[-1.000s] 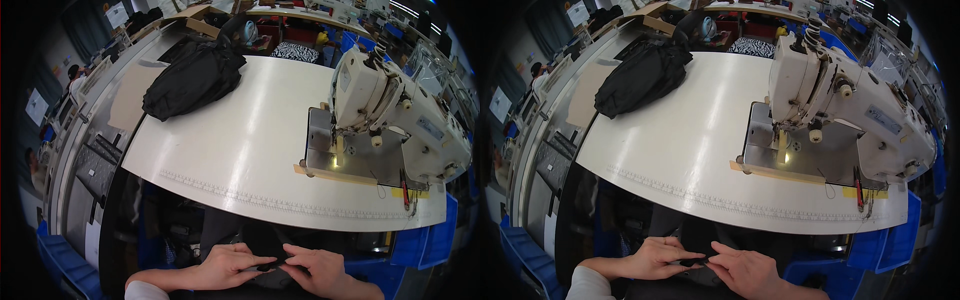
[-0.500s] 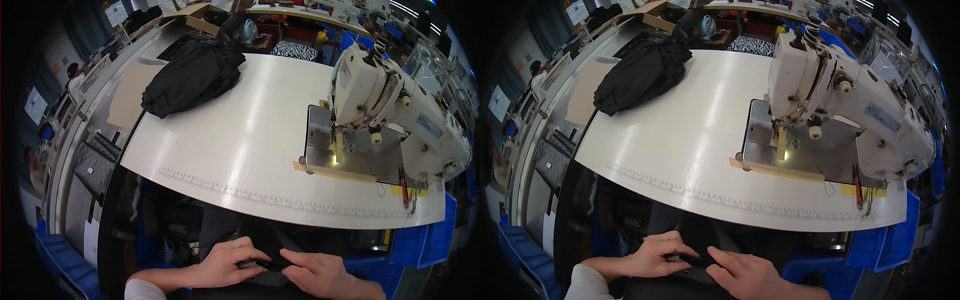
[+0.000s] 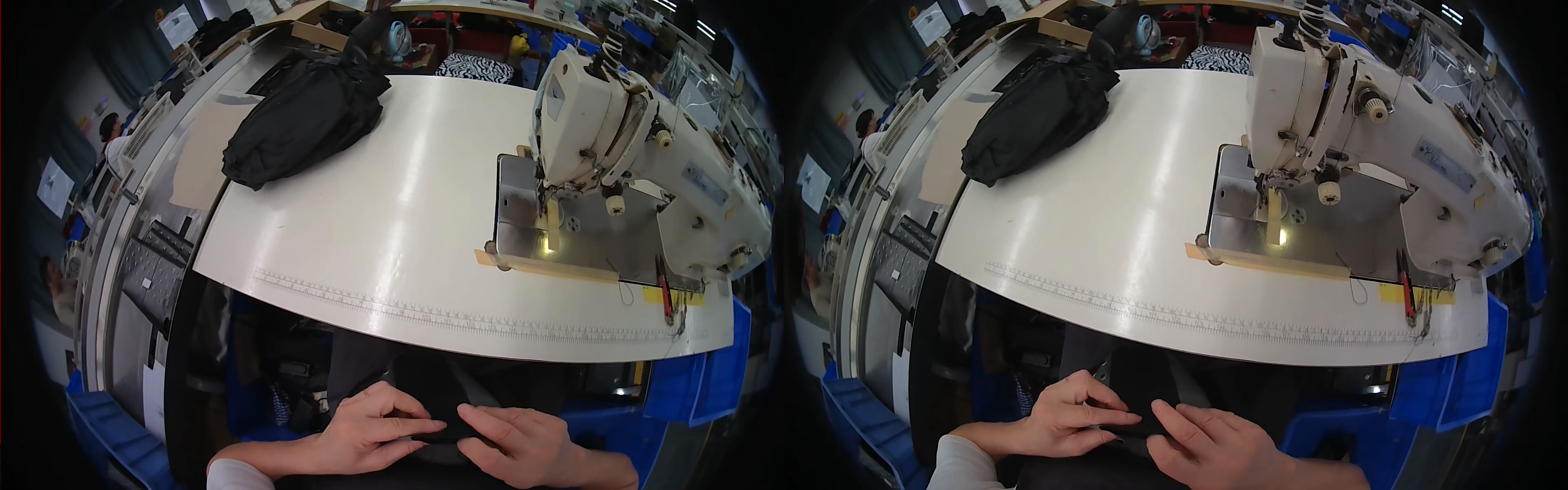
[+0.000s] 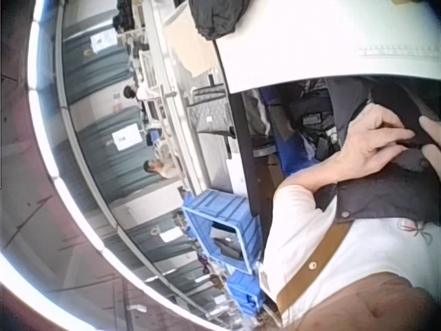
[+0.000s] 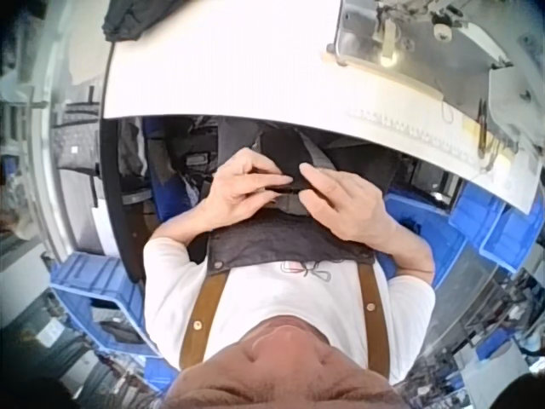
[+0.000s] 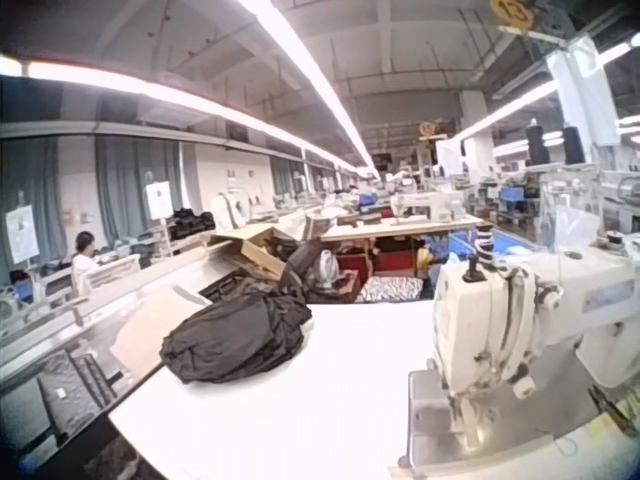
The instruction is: The person aligns fabric pieces by hand, feeds them through the sewing machine, and then rests their hands while watching a coworker deliver white materials.
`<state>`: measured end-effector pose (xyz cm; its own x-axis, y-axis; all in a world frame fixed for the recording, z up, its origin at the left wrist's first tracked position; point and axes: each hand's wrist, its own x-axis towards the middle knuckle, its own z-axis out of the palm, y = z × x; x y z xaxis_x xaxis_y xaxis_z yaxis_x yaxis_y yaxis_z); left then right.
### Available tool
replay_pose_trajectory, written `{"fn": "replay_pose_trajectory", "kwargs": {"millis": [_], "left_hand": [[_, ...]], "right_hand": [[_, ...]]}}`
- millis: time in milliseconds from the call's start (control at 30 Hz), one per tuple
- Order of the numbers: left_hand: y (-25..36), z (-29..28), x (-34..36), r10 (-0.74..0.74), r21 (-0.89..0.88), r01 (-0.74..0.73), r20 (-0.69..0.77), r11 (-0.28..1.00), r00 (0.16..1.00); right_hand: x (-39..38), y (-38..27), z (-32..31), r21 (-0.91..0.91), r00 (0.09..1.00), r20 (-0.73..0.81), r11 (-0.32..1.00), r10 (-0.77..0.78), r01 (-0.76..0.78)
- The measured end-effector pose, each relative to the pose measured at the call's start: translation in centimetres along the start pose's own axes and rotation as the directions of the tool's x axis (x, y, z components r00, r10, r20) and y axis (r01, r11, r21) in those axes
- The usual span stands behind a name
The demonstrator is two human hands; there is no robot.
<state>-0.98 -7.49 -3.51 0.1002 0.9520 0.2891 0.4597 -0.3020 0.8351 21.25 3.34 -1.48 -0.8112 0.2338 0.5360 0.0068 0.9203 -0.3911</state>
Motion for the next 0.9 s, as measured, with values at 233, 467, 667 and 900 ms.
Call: {"fn": "replay_pose_trajectory", "kwargs": {"millis": [233, 467, 667, 900], "left_hand": [[-0.4, 0.0, -0.9, -0.263, -0.179, 0.271, 0.069, 0.946, 0.962], [-0.7, 0.2, -1.1, -0.378, -0.328, 0.381, 0.074, 0.864, 0.923], [-0.5, 0.2, -0.9, -0.437, -0.305, 0.439, 0.078, 0.845, 0.896], [-0.9, 0.0, -0.7, -0.412, -0.309, 0.413, 0.070, 0.857, 0.908]], "right_hand": [[0.1, 0.1, 0.6, -0.176, 0.994, -0.047, 0.981, -0.095, 0.086], [0.1, 0.1, 1.1, -0.197, 0.995, -0.061, 0.978, -0.082, 0.069], [0.4, 0.6, 1.8, -0.234, 0.997, 0.011, 0.969, -0.072, 0.073], [0.5, 0.5, 1.8, -0.163, 0.998, 0.054, 0.987, 0.015, -0.006]]}}
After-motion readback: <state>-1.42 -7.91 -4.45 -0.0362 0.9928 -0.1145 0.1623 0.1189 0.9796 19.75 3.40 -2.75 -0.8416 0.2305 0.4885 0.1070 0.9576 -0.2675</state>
